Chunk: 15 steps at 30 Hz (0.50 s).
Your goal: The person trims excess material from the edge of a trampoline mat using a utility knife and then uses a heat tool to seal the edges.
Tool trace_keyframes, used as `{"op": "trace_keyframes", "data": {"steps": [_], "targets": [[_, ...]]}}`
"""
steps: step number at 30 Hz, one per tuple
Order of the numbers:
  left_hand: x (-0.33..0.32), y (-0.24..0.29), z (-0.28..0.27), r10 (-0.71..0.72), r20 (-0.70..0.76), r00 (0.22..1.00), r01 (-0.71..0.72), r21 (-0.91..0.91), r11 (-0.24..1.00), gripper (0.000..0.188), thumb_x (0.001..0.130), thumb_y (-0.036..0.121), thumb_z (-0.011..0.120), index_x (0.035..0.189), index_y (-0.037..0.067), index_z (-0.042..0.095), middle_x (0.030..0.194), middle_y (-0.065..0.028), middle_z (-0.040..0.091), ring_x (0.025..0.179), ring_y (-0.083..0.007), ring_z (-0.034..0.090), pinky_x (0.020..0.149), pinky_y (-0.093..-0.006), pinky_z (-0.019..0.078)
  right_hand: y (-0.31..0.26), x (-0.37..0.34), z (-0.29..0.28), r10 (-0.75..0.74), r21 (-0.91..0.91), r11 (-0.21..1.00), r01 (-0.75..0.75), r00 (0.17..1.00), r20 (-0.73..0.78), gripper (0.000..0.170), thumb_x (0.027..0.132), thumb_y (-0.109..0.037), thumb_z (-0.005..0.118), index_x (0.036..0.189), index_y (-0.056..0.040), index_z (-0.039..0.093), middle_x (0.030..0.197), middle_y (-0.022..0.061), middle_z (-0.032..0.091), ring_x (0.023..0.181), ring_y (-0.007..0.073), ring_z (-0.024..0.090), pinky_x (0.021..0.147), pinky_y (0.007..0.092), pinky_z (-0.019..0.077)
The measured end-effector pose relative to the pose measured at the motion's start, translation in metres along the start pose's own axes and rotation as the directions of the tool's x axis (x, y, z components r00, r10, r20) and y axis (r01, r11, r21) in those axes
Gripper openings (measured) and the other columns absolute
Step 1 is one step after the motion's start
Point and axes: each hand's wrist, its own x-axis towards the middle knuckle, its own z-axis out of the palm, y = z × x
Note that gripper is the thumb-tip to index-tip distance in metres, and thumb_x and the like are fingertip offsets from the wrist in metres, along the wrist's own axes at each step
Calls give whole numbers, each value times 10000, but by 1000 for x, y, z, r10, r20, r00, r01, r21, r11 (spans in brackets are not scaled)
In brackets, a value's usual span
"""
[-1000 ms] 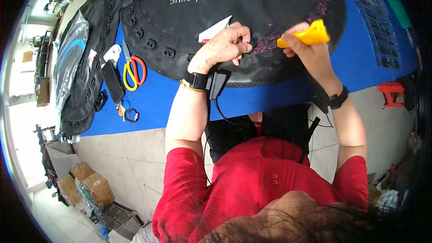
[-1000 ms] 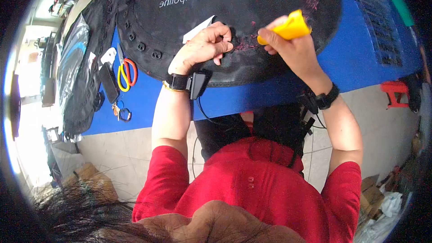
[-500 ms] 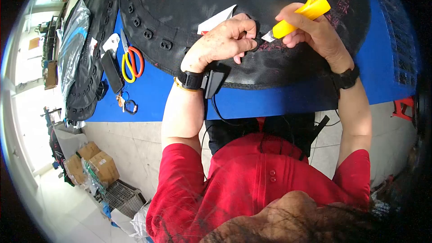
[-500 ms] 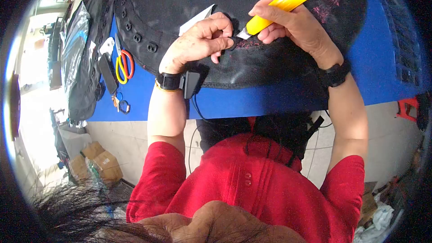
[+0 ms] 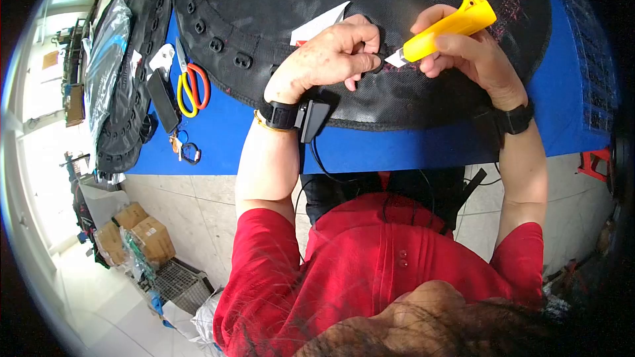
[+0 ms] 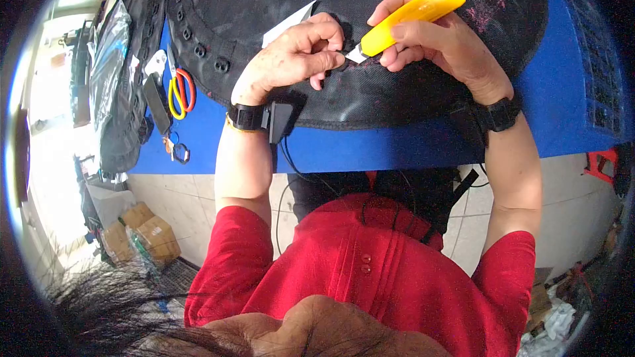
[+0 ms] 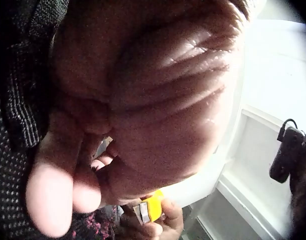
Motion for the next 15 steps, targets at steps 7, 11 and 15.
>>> {"op": "trace_keyframes", "data": {"steps": [7,11,15], "targets": [[0,0,0,22,-10,1000,-22,7,1000,164,985,74,699,921,62,549,895,-6,535,677,-97,651,561,-247,567,-2,1,-8,71,-141,988,-61,995,67,332,982,-260,742,1218,-36,672,1012,116,739,841,129,751,732,267,640],[-1,0,0,7,-9,1000,-7,3,1000,163,985,70,697,918,64,548,893,-8,537,678,-100,653,558,-246,565,0,3,-5,21,-190,982,-11,998,52,308,974,-259,762,1164,-31,678,993,113,745,836,131,750,716,265,627],[0,-1,0,13,-7,1000,-13,-8,1000,163,986,70,698,915,67,550,889,-6,542,675,-96,649,555,-244,562,3,3,0,-62,-219,973,75,996,69,309,956,-252,785,1143,-32,676,980,99,752,833,135,748,735,266,627]]}}
